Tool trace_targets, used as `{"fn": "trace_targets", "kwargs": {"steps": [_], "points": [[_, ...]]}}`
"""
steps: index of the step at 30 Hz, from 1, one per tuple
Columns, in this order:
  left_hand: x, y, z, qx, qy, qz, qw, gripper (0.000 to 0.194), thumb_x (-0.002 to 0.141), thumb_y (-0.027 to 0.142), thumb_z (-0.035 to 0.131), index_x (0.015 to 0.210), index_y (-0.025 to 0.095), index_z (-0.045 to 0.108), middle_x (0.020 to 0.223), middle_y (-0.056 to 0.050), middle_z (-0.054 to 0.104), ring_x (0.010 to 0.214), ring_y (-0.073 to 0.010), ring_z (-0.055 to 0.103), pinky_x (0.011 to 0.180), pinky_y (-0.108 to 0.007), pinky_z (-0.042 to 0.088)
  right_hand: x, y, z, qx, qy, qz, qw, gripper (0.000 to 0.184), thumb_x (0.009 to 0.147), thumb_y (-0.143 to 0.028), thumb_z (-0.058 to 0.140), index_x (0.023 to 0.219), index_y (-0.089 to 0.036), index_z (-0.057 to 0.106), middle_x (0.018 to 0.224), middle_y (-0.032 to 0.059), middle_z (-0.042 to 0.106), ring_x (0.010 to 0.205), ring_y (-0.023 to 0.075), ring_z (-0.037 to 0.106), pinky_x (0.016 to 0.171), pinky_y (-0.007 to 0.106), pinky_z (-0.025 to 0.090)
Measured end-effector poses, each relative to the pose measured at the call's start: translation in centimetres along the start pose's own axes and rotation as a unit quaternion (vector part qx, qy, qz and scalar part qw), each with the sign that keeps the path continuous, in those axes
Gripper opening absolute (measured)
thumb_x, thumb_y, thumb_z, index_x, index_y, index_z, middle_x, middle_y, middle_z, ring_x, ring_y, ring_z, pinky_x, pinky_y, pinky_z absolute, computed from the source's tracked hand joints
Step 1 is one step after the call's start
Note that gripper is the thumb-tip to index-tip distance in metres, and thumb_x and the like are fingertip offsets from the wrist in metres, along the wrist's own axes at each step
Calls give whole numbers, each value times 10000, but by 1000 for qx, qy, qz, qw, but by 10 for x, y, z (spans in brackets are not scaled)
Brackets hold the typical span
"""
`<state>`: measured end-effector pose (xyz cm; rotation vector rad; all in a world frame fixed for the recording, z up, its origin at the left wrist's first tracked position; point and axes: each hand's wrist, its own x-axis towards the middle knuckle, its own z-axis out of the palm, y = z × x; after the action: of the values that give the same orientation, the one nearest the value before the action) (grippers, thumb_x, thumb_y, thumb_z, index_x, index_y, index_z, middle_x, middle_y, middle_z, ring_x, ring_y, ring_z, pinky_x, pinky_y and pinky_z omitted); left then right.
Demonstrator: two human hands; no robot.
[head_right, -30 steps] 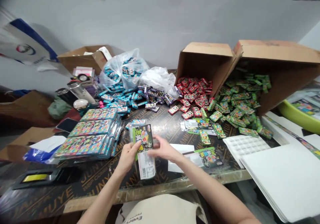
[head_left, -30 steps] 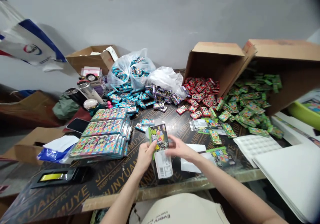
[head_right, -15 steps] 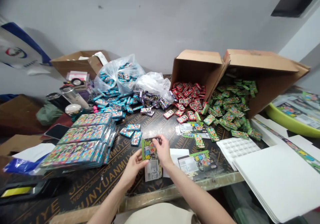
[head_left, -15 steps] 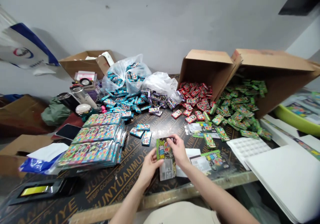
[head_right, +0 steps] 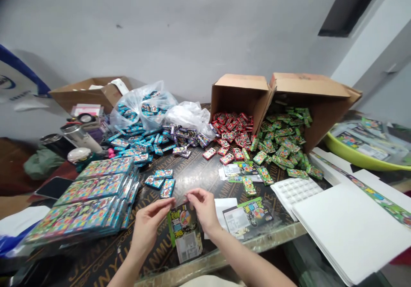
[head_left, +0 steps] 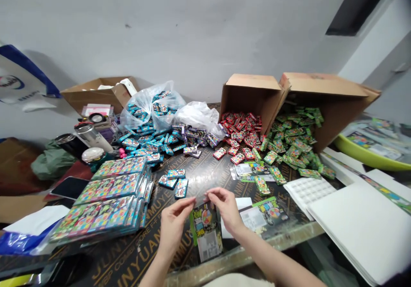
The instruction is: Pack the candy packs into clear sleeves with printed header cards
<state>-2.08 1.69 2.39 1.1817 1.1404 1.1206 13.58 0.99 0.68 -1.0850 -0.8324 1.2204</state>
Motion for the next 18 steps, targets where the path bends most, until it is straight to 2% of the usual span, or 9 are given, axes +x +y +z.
{"fn": "trace_targets", "kwargs": {"steps": [2,4,6,10,12,15,18], "points": [[-5,6,-6,121,-32,85,988,157,632,261,687,774,200,715,895,-74,697,877,-236,621,871,-378,436,-4,-3,-9,-69,-31,-61,995,148,708,-314,637,771,-192,692,804,60,684,779,204,627,756,326,468],[-6,9,-10,183,-41,122,975,117,634,270,693,732,210,714,865,-64,701,843,-230,628,847,-368,450,-8,-6,-15,-124,-61,-105,985,136,729,-305,624,779,-213,709,856,60,691,853,214,621,818,340,457],[-3,12,-11,187,-47,101,976,122,646,282,686,731,197,708,821,-62,702,786,-218,636,778,-341,479,-12,-10,-18,-158,-77,-112,978,142,735,-304,620,801,-217,710,857,55,694,829,207,626,793,332,470],[7,22,-11,146,-102,16,984,197,643,282,684,790,152,700,753,-65,691,694,-195,629,656,-288,491,-13,-21,-14,-177,-96,-53,978,176,726,-323,629,818,-185,687,722,40,682,595,158,598,562,264,470],[7,28,-10,156,-118,22,980,145,650,253,670,729,136,699,679,-59,672,640,-179,611,616,-270,478,-13,-26,-13,-183,-112,-40,976,166,732,-322,621,782,-172,671,668,29,664,560,143,578,534,247,453],[-1,33,-8,213,-116,106,964,96,694,196,605,679,144,685,680,-59,655,658,-168,601,634,-269,470,-13,-29,-18,-219,-133,-64,965,156,759,-310,590,759,-172,663,646,24,647,555,140,574,539,247,456],[-14,29,-9,280,-126,209,928,101,726,205,584,724,167,678,823,-82,665,762,-177,608,718,-292,470,-20,-21,-31,-267,-161,-142,939,154,783,-283,564,846,-195,673,866,65,672,807,201,615,721,309,483]]}}
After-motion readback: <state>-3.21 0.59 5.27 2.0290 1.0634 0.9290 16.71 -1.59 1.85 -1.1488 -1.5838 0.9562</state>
